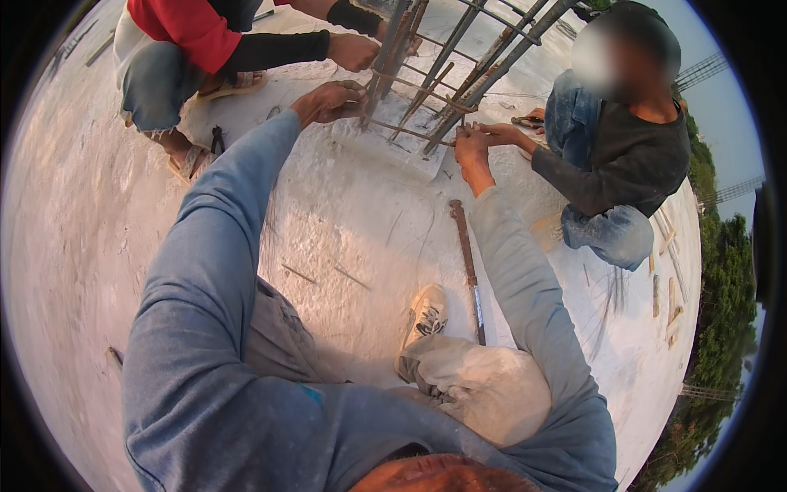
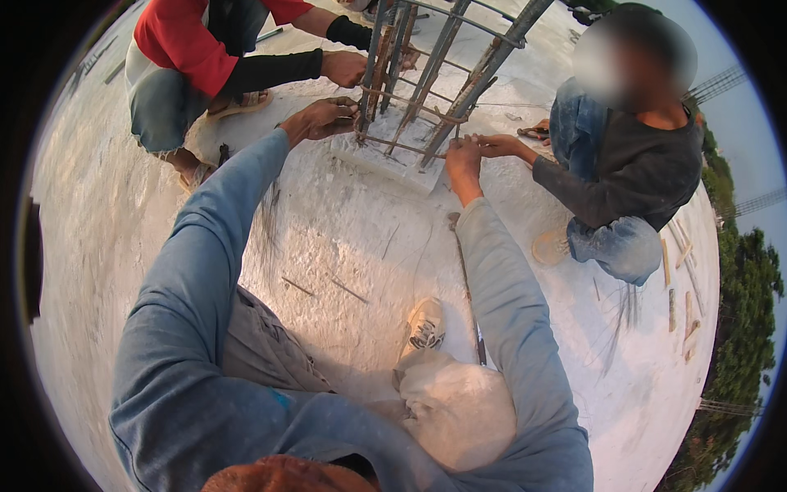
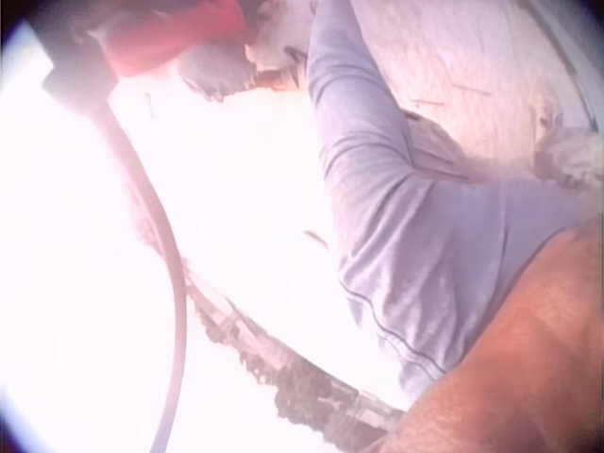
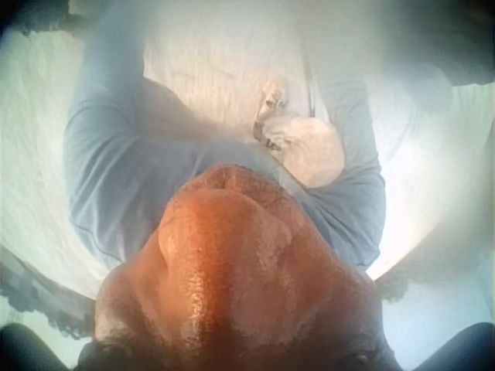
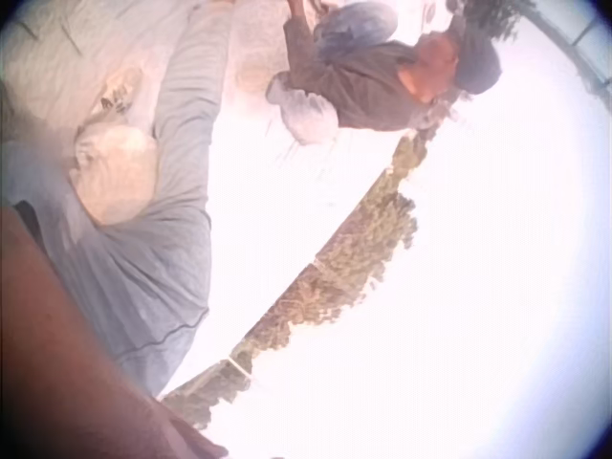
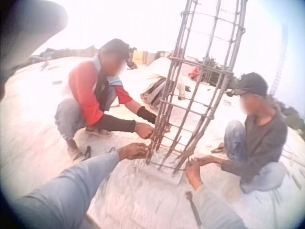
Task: The person sits on the ground and uses a metal bar to bend and secure rebar ties around a vertical rebar cage. Two other workers assist by holding the structure and tightening ties. The person repeatedly positions the bar and twists the ties to fasten the rebar grid.
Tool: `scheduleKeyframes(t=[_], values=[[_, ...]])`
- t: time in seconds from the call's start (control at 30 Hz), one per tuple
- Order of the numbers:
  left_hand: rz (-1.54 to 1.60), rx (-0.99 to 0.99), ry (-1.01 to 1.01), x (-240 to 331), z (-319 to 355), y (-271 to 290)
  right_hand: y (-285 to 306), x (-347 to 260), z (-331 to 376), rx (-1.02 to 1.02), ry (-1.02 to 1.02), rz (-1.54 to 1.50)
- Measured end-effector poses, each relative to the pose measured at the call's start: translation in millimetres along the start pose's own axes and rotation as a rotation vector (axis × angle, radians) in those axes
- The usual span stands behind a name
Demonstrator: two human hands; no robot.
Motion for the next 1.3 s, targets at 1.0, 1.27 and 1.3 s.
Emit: scheduleKeyframes(t=[1.0,1.27,1.3], values=[[0.322,0.105,-0.209,-27.5,-52.7,-19.6,11.4,-9.4,9.7,-0.377,-0.204,-0.061],[0.308,0.104,-0.223,-33.7,-60.8,-19.2,24.1,-25.2,18.3,-0.434,-0.321,-0.108],[0.288,0.105,-0.243,-33.4,-61.1,-19.4,24.4,-26.9,18.2,-0.417,-0.272,-0.112]])
Point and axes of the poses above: each hand's wrist, its own z-axis away from the middle knuckle, its own y-axis out of the back of the hand, x = y × z, the point moved 6 cm from there along -z, towards the middle knuckle, and after that the axes turned 15 degrees about -y, right-handed, at the moved point
